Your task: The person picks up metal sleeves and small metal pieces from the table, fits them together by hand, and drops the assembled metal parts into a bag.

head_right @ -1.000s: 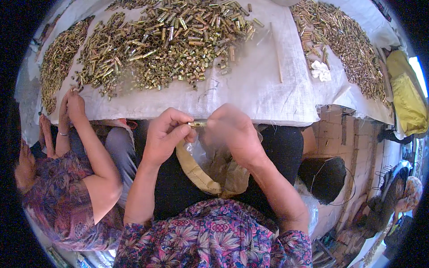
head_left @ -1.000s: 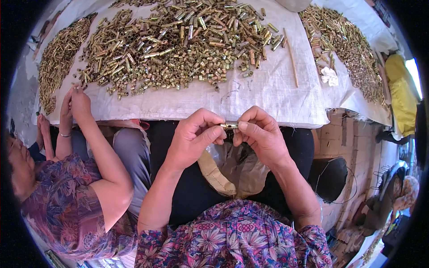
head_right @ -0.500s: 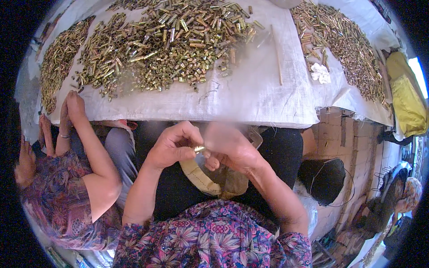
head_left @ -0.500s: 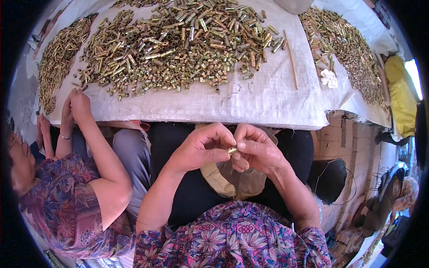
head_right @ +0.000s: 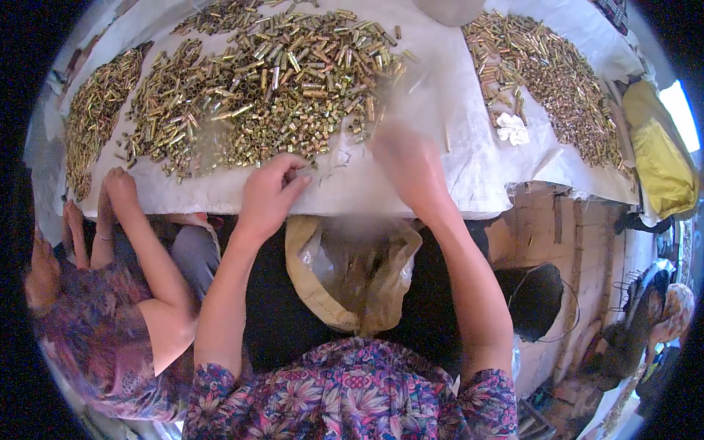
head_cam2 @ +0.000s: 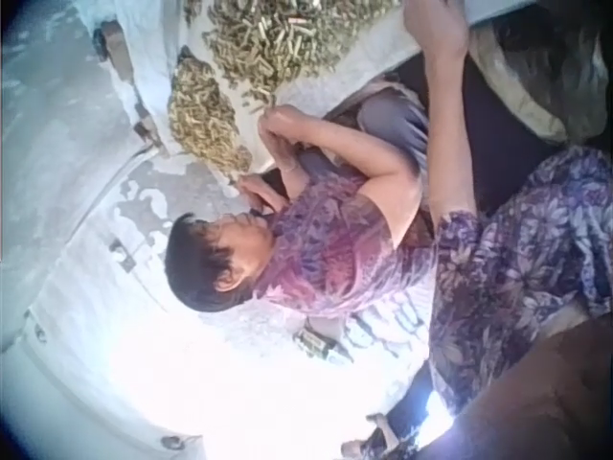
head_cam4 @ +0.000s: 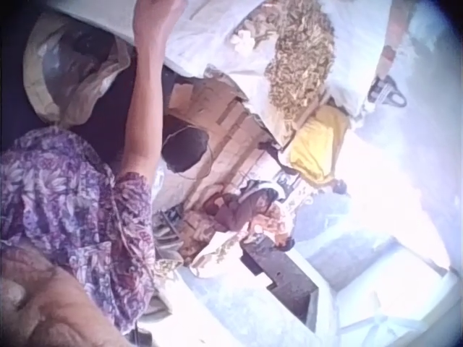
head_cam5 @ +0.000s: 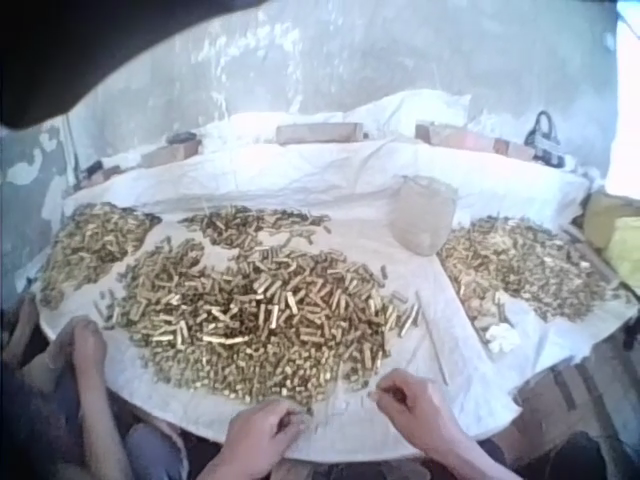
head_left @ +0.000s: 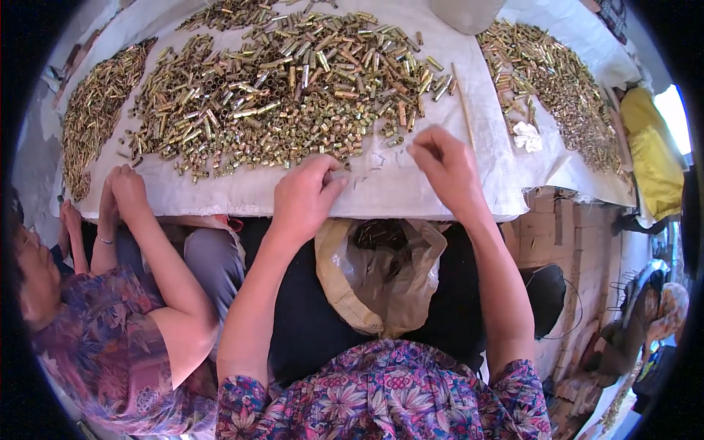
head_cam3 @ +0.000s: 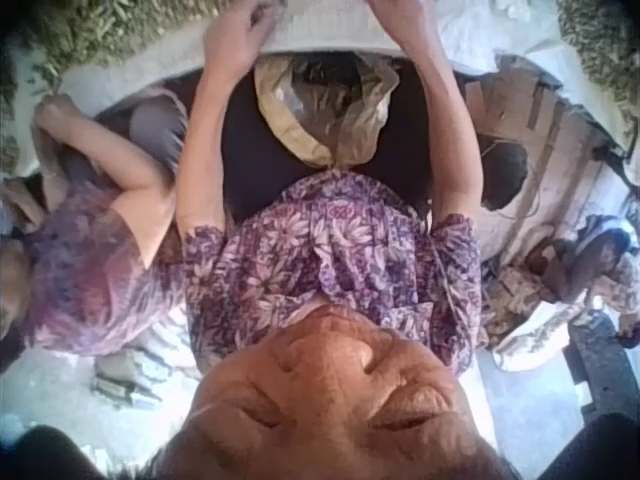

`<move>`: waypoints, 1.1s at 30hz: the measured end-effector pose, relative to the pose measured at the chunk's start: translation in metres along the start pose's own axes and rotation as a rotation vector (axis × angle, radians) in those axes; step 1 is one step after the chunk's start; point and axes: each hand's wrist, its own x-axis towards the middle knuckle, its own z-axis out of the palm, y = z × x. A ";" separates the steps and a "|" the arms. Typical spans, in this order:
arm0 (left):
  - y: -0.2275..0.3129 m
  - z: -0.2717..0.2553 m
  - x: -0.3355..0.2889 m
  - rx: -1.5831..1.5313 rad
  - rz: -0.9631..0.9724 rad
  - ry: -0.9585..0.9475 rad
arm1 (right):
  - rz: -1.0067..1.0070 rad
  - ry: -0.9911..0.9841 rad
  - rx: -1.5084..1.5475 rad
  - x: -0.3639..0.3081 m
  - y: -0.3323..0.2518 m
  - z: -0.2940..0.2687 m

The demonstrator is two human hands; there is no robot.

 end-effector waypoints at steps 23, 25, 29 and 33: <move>0.003 -0.003 -0.014 -0.715 -0.239 0.009 | 0.008 0.170 -0.037 0.030 0.017 0.033; 0.008 -0.006 -0.019 -0.807 -0.268 -0.007 | 0.072 0.091 0.099 0.010 0.007 0.023; 0.020 -0.003 -0.029 -0.864 -0.286 -0.116 | 0.251 -0.120 0.665 -0.034 -0.012 0.018; 0.027 0.002 -0.037 -0.974 -0.261 -0.146 | 0.297 -0.212 0.777 -0.056 -0.022 0.018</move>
